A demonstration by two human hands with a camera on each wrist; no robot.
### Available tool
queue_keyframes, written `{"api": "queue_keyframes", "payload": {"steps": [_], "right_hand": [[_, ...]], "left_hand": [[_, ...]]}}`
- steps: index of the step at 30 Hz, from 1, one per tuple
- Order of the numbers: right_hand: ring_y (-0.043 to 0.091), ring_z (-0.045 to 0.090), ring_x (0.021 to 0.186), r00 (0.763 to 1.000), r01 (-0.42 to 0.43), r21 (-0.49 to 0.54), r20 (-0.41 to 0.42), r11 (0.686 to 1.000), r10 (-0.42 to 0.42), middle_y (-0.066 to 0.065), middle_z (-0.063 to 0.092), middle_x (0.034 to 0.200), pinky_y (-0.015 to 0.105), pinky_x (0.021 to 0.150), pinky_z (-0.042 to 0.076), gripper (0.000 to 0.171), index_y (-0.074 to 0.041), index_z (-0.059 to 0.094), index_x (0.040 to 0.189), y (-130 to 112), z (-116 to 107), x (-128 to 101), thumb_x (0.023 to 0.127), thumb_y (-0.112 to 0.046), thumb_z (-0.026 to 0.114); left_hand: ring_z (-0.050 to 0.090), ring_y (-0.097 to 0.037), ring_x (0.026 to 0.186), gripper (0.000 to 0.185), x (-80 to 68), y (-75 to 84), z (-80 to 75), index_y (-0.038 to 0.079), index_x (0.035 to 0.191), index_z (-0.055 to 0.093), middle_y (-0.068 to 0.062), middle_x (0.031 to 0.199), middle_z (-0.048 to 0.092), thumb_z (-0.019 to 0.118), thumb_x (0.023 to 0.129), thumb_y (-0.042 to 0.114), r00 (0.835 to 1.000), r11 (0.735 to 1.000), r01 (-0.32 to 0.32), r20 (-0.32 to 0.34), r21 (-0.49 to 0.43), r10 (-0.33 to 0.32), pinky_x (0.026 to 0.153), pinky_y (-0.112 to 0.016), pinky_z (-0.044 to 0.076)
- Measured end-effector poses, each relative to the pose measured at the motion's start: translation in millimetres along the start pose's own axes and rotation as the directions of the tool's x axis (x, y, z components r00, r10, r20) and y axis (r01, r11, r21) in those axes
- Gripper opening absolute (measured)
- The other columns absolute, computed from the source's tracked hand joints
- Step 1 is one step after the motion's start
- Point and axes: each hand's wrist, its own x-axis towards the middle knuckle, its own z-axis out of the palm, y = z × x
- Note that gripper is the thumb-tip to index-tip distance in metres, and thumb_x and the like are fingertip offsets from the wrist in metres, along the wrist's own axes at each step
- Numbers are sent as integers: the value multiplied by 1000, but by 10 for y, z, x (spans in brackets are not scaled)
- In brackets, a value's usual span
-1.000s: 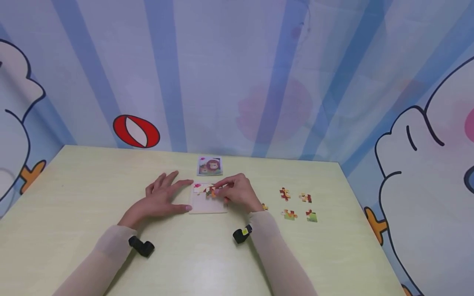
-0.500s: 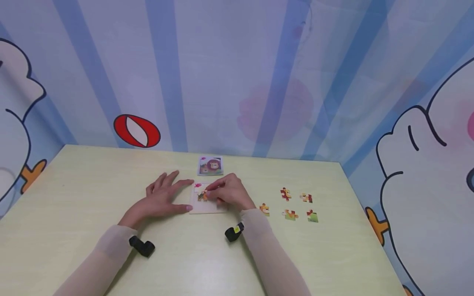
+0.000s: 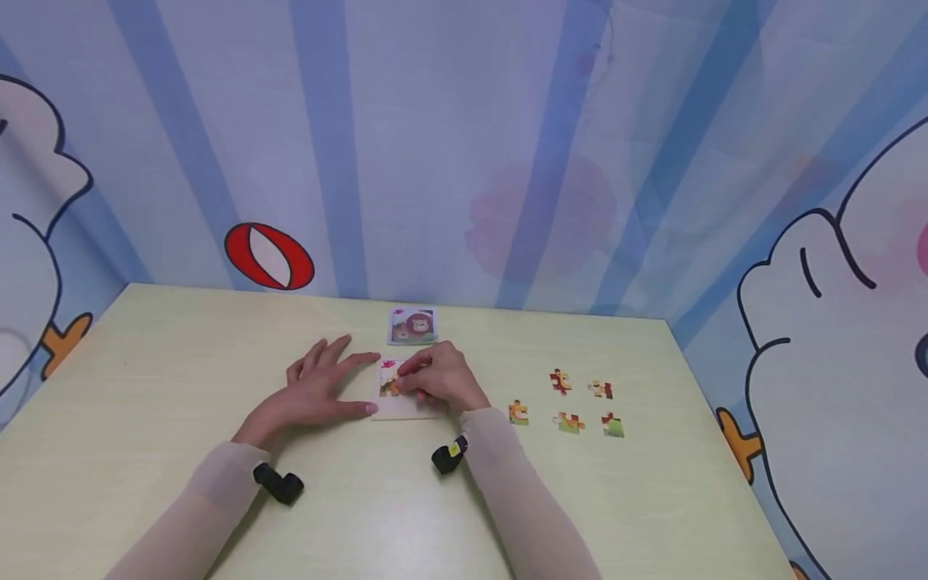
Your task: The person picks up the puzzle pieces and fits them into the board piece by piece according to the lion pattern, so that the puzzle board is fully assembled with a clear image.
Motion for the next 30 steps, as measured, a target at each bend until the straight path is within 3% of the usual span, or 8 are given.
{"api": "queue_keyframes", "payload": {"steps": [12, 17, 24, 30], "right_hand": [[12, 52, 48, 998, -51, 103, -38, 993, 55, 9, 71, 74, 25, 45, 43, 14, -2, 73, 93, 19, 45, 6, 83, -7, 80], [12, 53, 47, 995, -84, 77, -42, 994, 87, 10, 72, 75, 25, 45, 43, 13, -2, 71, 89, -8, 53, 16, 83, -8, 81], [10, 56, 47, 991, -117, -34, -65, 993, 115, 10, 73, 72, 22, 45, 45, 13, -4, 69, 85, -32, 93, 26, 83, -10, 80], [11, 58, 47, 989, -115, -39, -95, 993, 111, 10, 73, 72, 21, 43, 46, 15, -5, 67, 87, -10, 127, -3, 84, -12, 81]], "left_hand": [[-4, -48, 151, 79, -7, -5, 9, 36, 152, 41, -16, 167, 9, 72, 84, 59, 1000, 1000, -1, -9, -6, 1, 110, -72, 5], [-4, -49, 150, 79, -12, -17, 10, 35, 152, 41, -16, 167, 9, 72, 84, 60, 1000, 1000, -2, -11, -3, 2, 109, -72, 5], [-2, -48, 150, 79, -3, -28, 19, 37, 152, 41, -15, 167, 10, 72, 83, 60, 1000, 1000, -5, -14, -4, 5, 109, -72, 5], [-3, -49, 150, 79, 3, -17, 19, 37, 151, 42, -15, 167, 10, 72, 83, 60, 1000, 1000, -5, -13, -6, 5, 109, -71, 6]]}}
